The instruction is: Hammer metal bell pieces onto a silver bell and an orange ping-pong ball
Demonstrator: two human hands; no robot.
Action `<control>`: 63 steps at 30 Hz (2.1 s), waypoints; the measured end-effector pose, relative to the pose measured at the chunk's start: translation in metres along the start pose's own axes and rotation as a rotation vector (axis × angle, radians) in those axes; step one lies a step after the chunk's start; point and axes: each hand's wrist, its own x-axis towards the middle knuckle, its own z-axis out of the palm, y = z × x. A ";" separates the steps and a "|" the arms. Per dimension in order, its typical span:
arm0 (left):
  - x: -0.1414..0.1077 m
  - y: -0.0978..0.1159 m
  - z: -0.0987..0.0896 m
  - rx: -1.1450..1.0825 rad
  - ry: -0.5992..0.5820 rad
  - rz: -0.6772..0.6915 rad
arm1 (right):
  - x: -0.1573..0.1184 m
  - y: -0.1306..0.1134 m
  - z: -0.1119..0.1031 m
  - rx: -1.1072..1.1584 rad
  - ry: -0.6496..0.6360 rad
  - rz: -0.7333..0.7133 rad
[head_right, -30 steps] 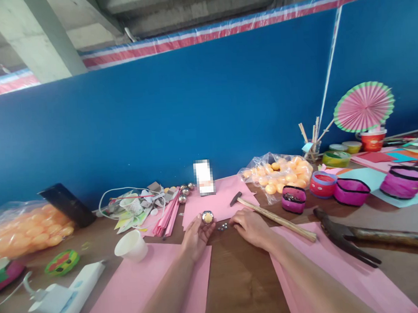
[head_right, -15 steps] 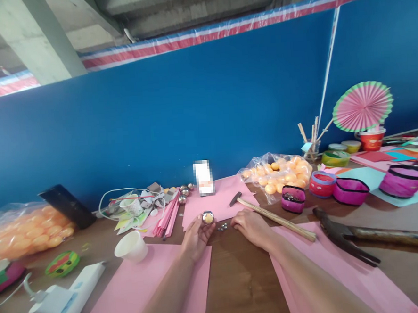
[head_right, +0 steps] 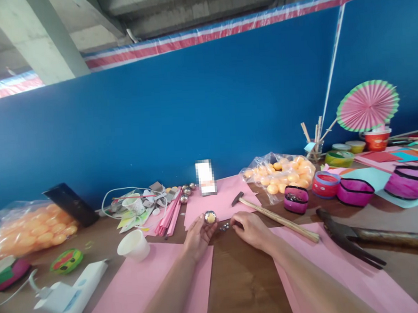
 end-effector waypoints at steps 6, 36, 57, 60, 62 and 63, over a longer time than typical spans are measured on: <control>-0.001 0.000 0.001 0.005 -0.005 0.000 | 0.000 -0.004 -0.002 0.006 0.018 0.039; -0.005 -0.006 0.003 0.217 -0.195 0.045 | 0.005 -0.021 0.018 0.921 0.149 0.301; -0.010 -0.005 0.005 0.329 -0.246 0.059 | 0.006 -0.022 0.016 0.952 0.106 0.372; -0.010 -0.005 0.006 0.321 -0.235 0.063 | 0.006 -0.022 0.016 0.962 0.092 0.373; -0.010 -0.005 0.006 0.319 -0.236 0.063 | 0.006 -0.023 0.015 0.970 0.088 0.376; -0.010 -0.005 0.007 0.318 -0.239 0.063 | 0.006 -0.023 0.015 0.970 0.088 0.381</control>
